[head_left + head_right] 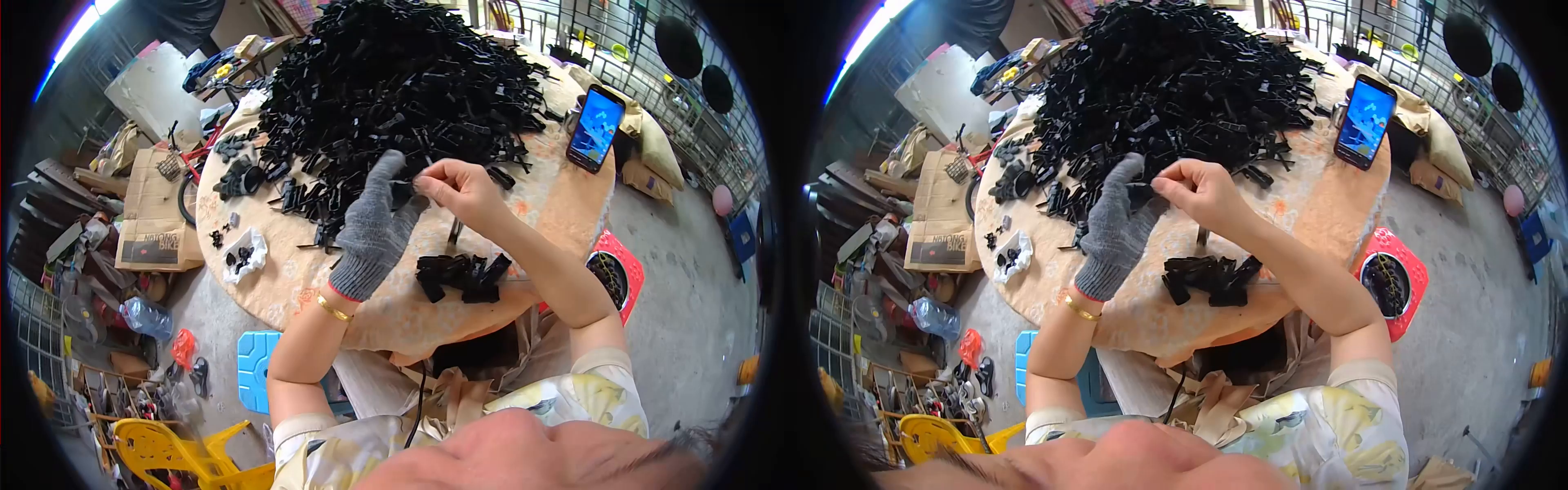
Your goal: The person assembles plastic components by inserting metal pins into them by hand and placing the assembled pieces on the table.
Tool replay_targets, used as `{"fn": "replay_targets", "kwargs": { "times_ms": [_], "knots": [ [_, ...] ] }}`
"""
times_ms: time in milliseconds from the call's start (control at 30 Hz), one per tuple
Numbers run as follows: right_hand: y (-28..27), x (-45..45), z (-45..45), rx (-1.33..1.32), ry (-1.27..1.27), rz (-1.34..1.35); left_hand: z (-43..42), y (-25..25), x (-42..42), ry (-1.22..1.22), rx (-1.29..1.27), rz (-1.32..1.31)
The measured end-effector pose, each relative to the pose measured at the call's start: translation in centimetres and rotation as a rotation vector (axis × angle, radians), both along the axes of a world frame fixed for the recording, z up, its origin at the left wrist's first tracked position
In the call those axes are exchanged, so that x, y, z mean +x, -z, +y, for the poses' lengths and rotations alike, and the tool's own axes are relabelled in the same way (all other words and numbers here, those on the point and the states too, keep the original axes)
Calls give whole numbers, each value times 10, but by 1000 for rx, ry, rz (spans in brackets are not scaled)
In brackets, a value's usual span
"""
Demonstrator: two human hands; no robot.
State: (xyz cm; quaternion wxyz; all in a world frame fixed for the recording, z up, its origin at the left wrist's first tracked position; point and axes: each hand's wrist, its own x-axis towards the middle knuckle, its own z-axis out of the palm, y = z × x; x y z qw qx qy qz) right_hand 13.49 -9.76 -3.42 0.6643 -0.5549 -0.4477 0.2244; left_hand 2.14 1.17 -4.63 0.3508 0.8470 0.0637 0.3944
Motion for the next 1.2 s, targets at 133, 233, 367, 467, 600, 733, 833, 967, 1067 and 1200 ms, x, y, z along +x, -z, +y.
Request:
{"fn": "replay_targets", "kwargs": {
  "times_ms": [133,233,367,467,600,733,833,967,1067,1200],
  "knots": [
    [2,-5,-6,49,107,-474,-8,-10,-11,-56,208,245],
    [0,0,-9,91,113,-531,-5,-11,-10,-52,405,189],
    [-7,13,-12,44,79,-76,-3,-16,-11,287,-333,-108],
    [-11,19,-16,-14,-5,-60,6,-25,-16,490,-677,-104],
    [-17,18,-19,-27,-97,20,13,-31,-19,378,-706,-239],
    [-15,28,-24,7,-376,278,22,-28,-23,650,-969,73],
    [-15,28,-25,45,-586,373,15,-23,-22,793,-1019,177],
    [-16,25,-26,-2,-639,377,15,-26,-21,932,-1109,207],
    [-16,29,-25,-38,-611,366,4,-39,-25,778,-1130,309],
    [-15,27,-24,-157,-612,245,0,-35,-25,680,-1081,448]
  ]
}}
